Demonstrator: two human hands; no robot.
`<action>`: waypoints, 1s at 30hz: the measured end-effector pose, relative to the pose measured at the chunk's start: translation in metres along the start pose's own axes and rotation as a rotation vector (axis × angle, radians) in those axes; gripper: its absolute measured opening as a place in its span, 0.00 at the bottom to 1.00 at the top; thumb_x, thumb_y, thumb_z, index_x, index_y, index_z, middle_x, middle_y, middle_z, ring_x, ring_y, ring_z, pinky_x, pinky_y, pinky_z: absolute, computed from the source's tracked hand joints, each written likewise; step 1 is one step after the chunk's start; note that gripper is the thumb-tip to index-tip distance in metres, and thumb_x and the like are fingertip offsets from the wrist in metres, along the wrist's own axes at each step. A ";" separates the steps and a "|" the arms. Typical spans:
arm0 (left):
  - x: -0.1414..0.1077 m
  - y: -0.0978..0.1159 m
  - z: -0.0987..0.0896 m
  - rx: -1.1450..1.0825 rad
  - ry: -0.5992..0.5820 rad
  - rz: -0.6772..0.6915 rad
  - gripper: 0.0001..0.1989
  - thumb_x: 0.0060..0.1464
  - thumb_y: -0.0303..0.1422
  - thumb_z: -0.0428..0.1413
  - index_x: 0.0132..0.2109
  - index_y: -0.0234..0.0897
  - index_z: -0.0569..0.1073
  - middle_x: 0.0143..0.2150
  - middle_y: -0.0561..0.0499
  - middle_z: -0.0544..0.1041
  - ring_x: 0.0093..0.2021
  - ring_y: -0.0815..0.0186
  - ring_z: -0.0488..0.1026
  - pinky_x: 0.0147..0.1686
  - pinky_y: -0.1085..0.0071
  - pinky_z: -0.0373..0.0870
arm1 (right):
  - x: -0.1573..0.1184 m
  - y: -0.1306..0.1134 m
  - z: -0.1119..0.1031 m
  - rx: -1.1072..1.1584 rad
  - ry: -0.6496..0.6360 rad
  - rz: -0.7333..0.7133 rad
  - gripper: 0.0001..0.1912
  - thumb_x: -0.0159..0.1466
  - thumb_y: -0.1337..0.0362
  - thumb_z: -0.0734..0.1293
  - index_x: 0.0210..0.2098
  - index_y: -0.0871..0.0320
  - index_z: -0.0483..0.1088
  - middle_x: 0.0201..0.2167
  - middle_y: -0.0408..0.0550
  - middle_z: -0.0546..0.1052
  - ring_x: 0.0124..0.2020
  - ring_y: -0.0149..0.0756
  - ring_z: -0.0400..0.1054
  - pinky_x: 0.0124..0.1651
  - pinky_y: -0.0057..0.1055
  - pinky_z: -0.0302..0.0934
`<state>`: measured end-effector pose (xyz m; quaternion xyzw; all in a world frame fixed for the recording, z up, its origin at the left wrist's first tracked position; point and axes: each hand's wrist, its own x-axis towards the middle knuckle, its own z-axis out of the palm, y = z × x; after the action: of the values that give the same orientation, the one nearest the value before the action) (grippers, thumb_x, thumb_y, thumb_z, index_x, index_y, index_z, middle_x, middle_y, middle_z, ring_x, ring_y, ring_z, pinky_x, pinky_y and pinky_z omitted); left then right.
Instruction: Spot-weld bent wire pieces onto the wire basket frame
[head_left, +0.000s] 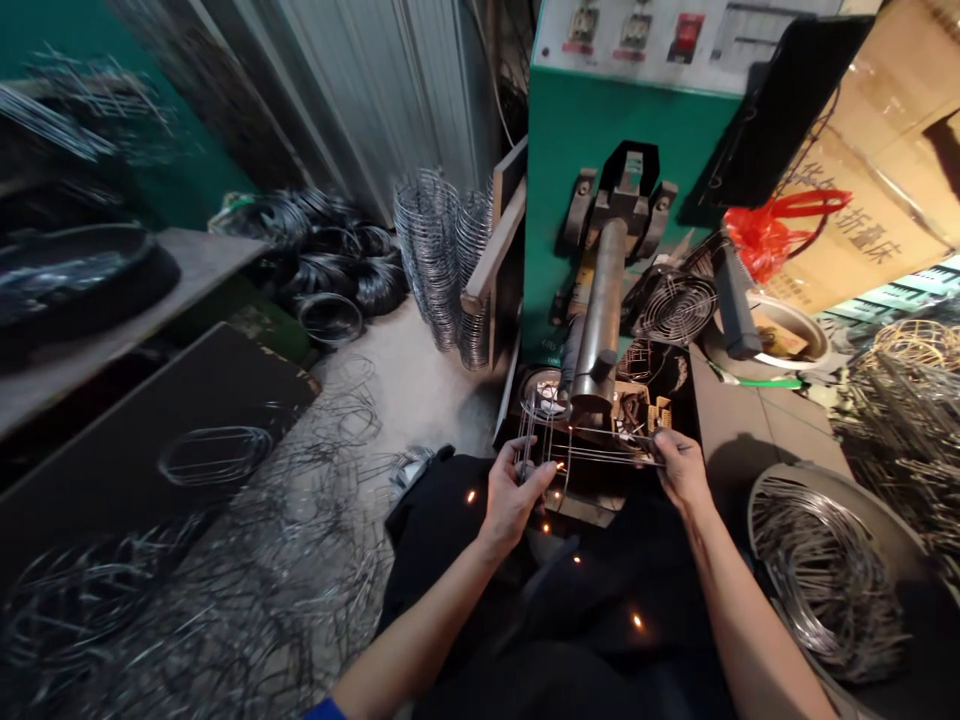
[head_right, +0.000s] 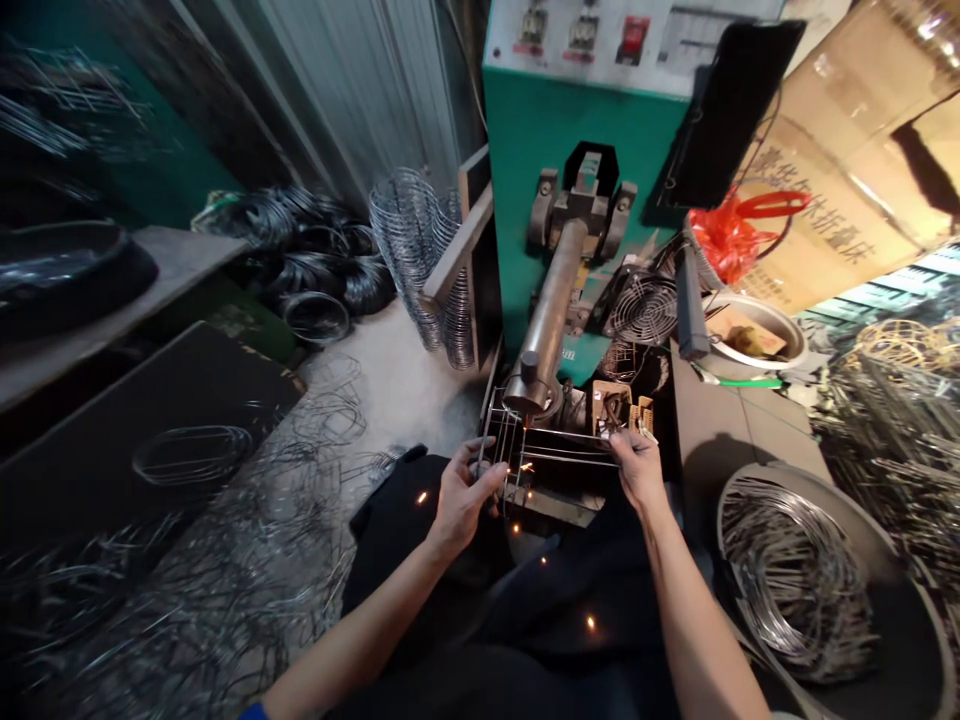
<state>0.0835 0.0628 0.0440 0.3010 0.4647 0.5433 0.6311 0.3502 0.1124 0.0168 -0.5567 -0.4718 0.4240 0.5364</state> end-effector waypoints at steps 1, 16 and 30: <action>-0.005 0.001 -0.001 -0.007 -0.001 -0.005 0.32 0.48 0.42 0.69 0.55 0.36 0.66 0.22 0.65 0.62 0.16 0.77 0.59 0.16 0.81 0.63 | -0.005 -0.001 -0.002 -0.006 0.006 -0.003 0.30 0.57 0.39 0.72 0.19 0.54 0.58 0.17 0.39 0.56 0.20 0.31 0.51 0.24 0.31 0.53; -0.073 0.039 -0.096 -0.154 -0.271 -0.338 0.48 0.48 0.38 0.70 0.70 0.43 0.55 0.62 0.34 0.72 0.51 0.50 0.79 0.50 0.58 0.72 | -0.084 0.020 -0.015 -0.428 -0.707 0.361 0.23 0.54 0.49 0.76 0.44 0.56 0.74 0.31 0.44 0.76 0.31 0.38 0.68 0.35 0.31 0.62; -0.057 0.004 -0.063 -0.073 -0.191 -0.181 0.38 0.57 0.41 0.64 0.69 0.33 0.59 0.32 0.48 0.80 0.32 0.65 0.76 0.36 0.71 0.71 | -0.049 -0.022 -0.016 -0.026 -0.334 0.180 0.23 0.56 0.44 0.75 0.26 0.57 0.70 0.22 0.40 0.64 0.24 0.31 0.54 0.28 0.30 0.52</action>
<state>0.0261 0.0004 0.0379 0.2849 0.4077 0.4694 0.7296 0.3545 0.0608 0.0381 -0.5252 -0.5080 0.5506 0.4036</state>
